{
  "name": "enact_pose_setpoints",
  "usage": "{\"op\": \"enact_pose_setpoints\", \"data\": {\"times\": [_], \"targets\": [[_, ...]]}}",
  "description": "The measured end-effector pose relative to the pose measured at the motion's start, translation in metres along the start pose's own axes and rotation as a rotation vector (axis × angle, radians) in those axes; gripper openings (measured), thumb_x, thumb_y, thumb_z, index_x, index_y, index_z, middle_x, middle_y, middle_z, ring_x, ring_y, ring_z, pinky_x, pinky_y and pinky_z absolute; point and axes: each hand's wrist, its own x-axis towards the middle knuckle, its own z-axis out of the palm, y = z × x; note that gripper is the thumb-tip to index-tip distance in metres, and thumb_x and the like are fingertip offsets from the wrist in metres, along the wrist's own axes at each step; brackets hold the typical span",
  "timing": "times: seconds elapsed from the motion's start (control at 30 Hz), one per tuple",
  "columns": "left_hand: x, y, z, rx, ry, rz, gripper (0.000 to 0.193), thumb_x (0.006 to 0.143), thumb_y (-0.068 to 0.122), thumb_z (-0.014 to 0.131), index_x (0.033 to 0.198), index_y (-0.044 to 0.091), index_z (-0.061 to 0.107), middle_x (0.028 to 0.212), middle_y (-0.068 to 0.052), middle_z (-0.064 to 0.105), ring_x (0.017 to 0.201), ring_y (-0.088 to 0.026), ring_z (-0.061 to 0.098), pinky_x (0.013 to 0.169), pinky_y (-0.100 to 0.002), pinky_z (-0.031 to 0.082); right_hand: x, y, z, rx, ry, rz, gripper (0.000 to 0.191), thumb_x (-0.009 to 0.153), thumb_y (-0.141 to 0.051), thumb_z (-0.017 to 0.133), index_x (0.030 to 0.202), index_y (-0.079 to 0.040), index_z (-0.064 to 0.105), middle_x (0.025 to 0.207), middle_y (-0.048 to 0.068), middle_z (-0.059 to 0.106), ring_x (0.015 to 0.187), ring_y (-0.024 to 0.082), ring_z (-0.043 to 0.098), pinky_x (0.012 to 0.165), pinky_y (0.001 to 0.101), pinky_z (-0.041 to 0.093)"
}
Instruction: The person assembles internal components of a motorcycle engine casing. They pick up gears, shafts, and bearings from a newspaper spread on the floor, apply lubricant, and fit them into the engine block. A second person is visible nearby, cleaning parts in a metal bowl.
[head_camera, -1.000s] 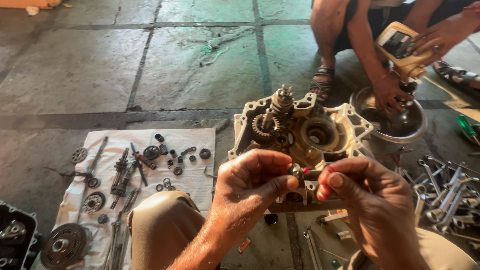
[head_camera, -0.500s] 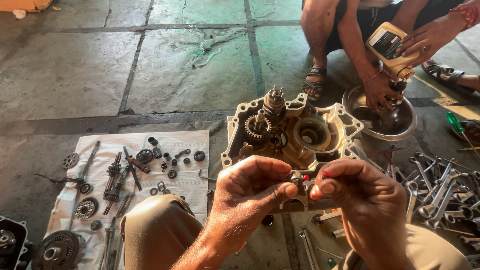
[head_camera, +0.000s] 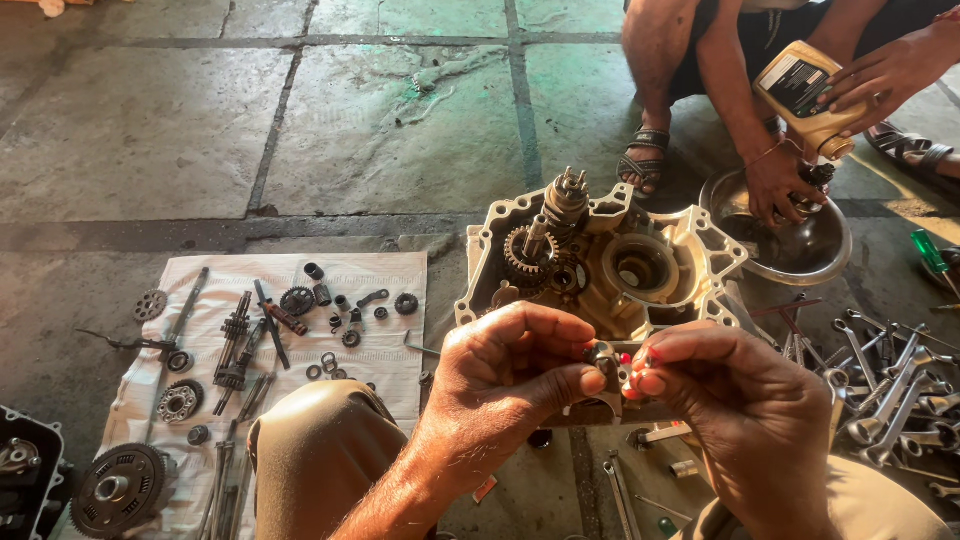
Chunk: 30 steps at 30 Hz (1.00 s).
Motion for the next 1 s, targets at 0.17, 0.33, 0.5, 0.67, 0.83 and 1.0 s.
{"op": "enact_pose_setpoints", "data": {"times": [0.17,0.33,0.5,0.67,0.83,1.0], "targets": [[0.003,-0.003,-0.004,0.110,-0.027,0.020,0.025,0.088,-0.002,0.076,0.112,-0.004,0.068,0.103,-0.011,0.075,0.095,-0.014,0.073,0.086,-0.030,0.065,0.001,0.001,0.000,-0.096,-0.036,0.015,0.021,0.082,0.011,0.074,0.102,0.006,0.073,0.101,0.013,0.075,0.090,0.016,0.074,0.083,0.0280,0.063],[0.005,-0.006,-0.008,0.131,-0.052,0.012,0.023,0.089,-0.001,0.076,0.111,-0.003,0.068,0.101,-0.010,0.075,0.093,-0.013,0.073,0.084,-0.029,0.063,0.002,0.004,-0.002,-0.132,-0.088,-0.019,0.021,0.081,0.011,0.075,0.101,0.005,0.074,0.101,0.011,0.074,0.091,0.013,0.072,0.084,0.0256,0.062],[0.007,-0.009,-0.009,0.097,-0.062,-0.003,0.023,0.089,-0.001,0.075,0.110,-0.003,0.068,0.101,-0.010,0.075,0.093,-0.013,0.073,0.084,-0.029,0.064,0.007,0.008,-0.004,-0.093,-0.093,0.033,0.020,0.080,0.011,0.074,0.100,0.006,0.074,0.102,0.011,0.074,0.090,0.015,0.073,0.083,0.0273,0.063],[0.008,-0.009,-0.009,0.075,-0.066,-0.009,0.023,0.088,0.000,0.076,0.109,-0.004,0.068,0.101,-0.010,0.075,0.093,-0.013,0.074,0.085,-0.029,0.064,0.010,0.007,-0.007,-0.144,-0.191,-0.014,0.019,0.080,0.010,0.075,0.099,0.006,0.074,0.102,0.010,0.073,0.094,0.013,0.072,0.085,0.0264,0.062],[0.008,-0.006,-0.009,0.054,0.001,0.005,0.025,0.086,0.005,0.080,0.107,-0.004,0.069,0.098,-0.010,0.077,0.089,-0.014,0.073,0.081,-0.028,0.062,0.013,0.004,-0.005,-0.165,-0.144,-0.020,0.019,0.087,0.006,0.071,0.105,0.005,0.075,0.099,0.010,0.078,0.086,0.013,0.074,0.080,0.0244,0.062],[0.015,0.004,-0.009,0.002,0.034,0.036,0.027,0.084,0.009,0.082,0.104,-0.004,0.070,0.094,-0.010,0.078,0.083,-0.014,0.073,0.075,-0.028,0.060,0.031,-0.007,0.007,-0.337,-0.143,0.063,0.017,0.087,-0.003,0.074,0.102,0.002,0.080,0.085,0.009,0.081,0.076,0.014,0.074,0.069,0.0247,0.061]]}}
